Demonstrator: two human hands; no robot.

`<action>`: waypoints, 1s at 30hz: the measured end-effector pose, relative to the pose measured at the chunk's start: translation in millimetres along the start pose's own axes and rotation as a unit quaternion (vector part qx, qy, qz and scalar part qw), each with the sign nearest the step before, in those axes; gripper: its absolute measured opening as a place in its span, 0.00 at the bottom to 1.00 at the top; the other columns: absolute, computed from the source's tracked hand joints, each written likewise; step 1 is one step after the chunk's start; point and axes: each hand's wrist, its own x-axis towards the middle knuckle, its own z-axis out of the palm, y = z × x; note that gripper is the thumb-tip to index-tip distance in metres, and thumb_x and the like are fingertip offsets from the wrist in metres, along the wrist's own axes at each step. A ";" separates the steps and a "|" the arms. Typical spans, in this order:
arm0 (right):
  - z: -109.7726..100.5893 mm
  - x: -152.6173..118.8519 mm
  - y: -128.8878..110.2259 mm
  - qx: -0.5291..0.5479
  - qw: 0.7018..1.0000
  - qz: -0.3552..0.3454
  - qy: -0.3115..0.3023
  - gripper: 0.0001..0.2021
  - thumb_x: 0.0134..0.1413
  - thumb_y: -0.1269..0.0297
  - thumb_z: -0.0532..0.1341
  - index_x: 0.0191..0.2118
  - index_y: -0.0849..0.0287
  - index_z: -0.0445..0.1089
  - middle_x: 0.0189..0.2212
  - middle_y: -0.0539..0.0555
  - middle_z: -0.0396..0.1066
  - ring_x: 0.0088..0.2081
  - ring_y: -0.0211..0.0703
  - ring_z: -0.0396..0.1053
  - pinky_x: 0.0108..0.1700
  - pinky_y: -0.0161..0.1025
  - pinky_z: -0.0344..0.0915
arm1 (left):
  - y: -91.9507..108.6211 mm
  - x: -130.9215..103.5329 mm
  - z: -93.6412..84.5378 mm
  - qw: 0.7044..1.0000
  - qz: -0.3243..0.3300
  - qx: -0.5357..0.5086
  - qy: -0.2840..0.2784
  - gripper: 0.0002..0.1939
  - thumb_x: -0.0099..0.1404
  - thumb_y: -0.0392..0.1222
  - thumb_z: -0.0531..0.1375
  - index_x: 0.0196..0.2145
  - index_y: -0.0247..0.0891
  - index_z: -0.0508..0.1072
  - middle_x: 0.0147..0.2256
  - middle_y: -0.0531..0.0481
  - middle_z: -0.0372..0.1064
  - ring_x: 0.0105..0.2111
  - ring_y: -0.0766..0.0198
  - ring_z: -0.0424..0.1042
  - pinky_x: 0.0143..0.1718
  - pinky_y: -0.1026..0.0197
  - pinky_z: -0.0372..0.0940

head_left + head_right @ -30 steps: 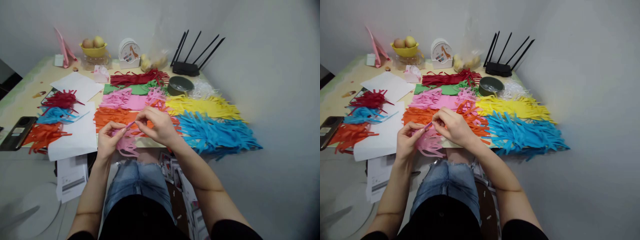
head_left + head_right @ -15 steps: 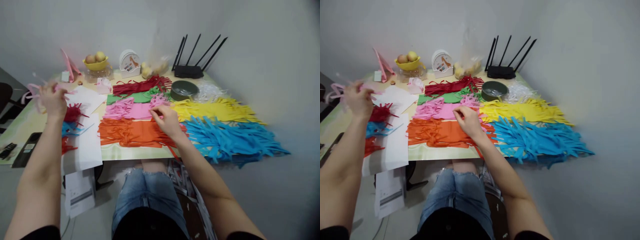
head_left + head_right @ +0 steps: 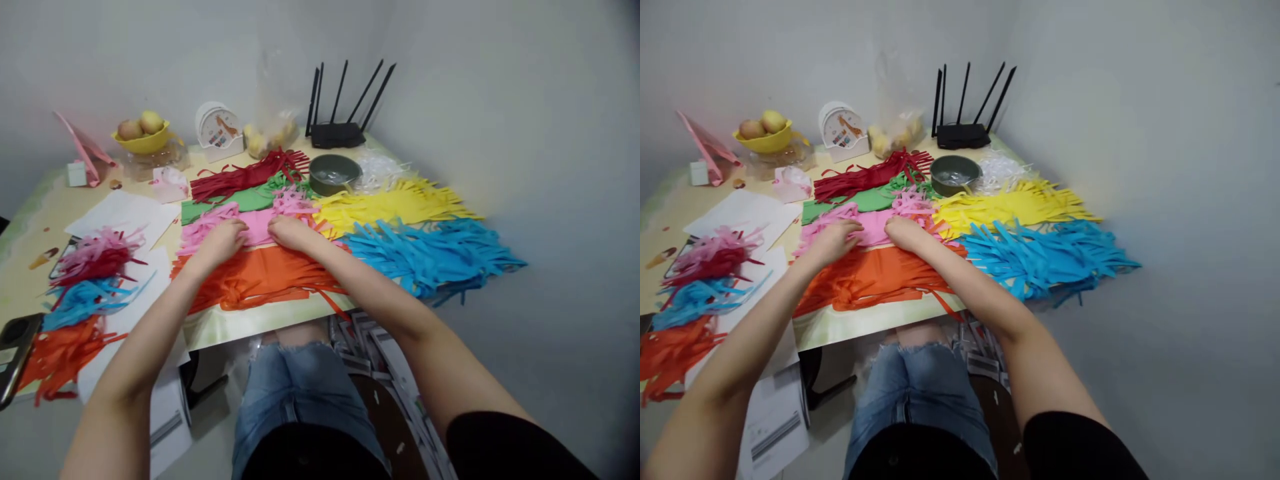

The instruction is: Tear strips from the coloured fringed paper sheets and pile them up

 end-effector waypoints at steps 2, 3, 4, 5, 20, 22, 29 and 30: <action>2.0 2.5 4.6 -0.008 1.000 0.012 -0.001 0.16 0.65 0.78 0.51 0.45 0.76 0.76 0.46 0.73 0.75 0.50 0.53 0.73 0.54 0.43 0.64 | 12.9 11.9 17.8 1.000 -0.003 0.005 -0.031 0.13 0.59 0.35 0.62 0.42 0.34 0.80 0.48 0.37 0.77 0.50 0.50 0.75 0.57 0.52 0.64; 3.0 3.5 6.4 -0.011 1.000 0.020 0.001 0.17 0.65 0.78 0.50 0.46 0.77 0.75 0.46 0.73 0.75 0.50 0.54 0.73 0.53 0.43 0.64 | 15.2 16.1 23.3 0.999 -0.011 0.009 -0.043 0.13 0.59 0.36 0.63 0.42 0.34 0.80 0.47 0.36 0.78 0.49 0.49 0.76 0.55 0.53 0.66; 3.9 4.6 7.9 -0.013 1.000 0.028 0.003 0.17 0.65 0.77 0.50 0.48 0.77 0.75 0.46 0.74 0.74 0.51 0.54 0.73 0.52 0.43 0.65 | 15.6 19.6 26.7 0.998 -0.020 0.014 -0.055 0.12 0.59 0.37 0.64 0.41 0.33 0.80 0.45 0.36 0.78 0.46 0.49 0.77 0.53 0.53 0.67; 4.7 5.7 8.9 -0.014 0.999 0.036 0.006 0.17 0.66 0.77 0.49 0.48 0.77 0.74 0.46 0.74 0.74 0.51 0.54 0.73 0.52 0.43 0.65 | 14.9 22.4 28.4 0.997 -0.030 0.018 -0.066 0.12 0.59 0.38 0.65 0.41 0.33 0.81 0.44 0.36 0.79 0.44 0.49 0.77 0.50 0.54 0.68; 3.2 10.1 11.5 0.027 0.996 0.074 0.047 0.16 0.65 0.74 0.51 0.49 0.71 0.73 0.48 0.70 0.74 0.51 0.58 0.73 0.51 0.48 0.68 | 30.0 40.7 21.8 0.987 -0.117 0.066 -0.084 0.13 0.61 0.36 0.59 0.39 0.36 0.83 0.39 0.39 0.80 0.41 0.52 0.77 0.47 0.58 0.67; 0.1 3.7 5.2 0.039 0.995 0.065 0.063 0.16 0.63 0.75 0.53 0.52 0.72 0.71 0.51 0.70 0.72 0.53 0.57 0.72 0.53 0.48 0.67 | 29.4 43.7 21.8 0.986 -0.137 0.063 -0.069 0.13 0.59 0.33 0.58 0.38 0.35 0.82 0.38 0.39 0.80 0.40 0.53 0.77 0.46 0.58 0.66; 12.6 4.6 -43.1 0.092 0.993 0.008 0.079 0.18 0.65 0.74 0.53 0.57 0.76 0.67 0.56 0.72 0.69 0.59 0.53 0.66 0.63 0.47 0.60 | 25.7 49.4 19.2 0.983 -0.183 0.031 0.016 0.10 0.58 0.32 0.56 0.33 0.31 0.77 0.33 0.42 0.77 0.33 0.59 0.74 0.38 0.62 0.65; 16.7 10.7 -46.6 0.101 0.992 0.012 0.077 0.18 0.65 0.74 0.54 0.56 0.78 0.68 0.57 0.74 0.68 0.61 0.54 0.65 0.65 0.48 0.58 | 26.7 48.9 17.4 0.982 -0.182 0.029 0.033 0.09 0.59 0.32 0.55 0.33 0.31 0.76 0.33 0.42 0.77 0.33 0.59 0.73 0.38 0.62 0.65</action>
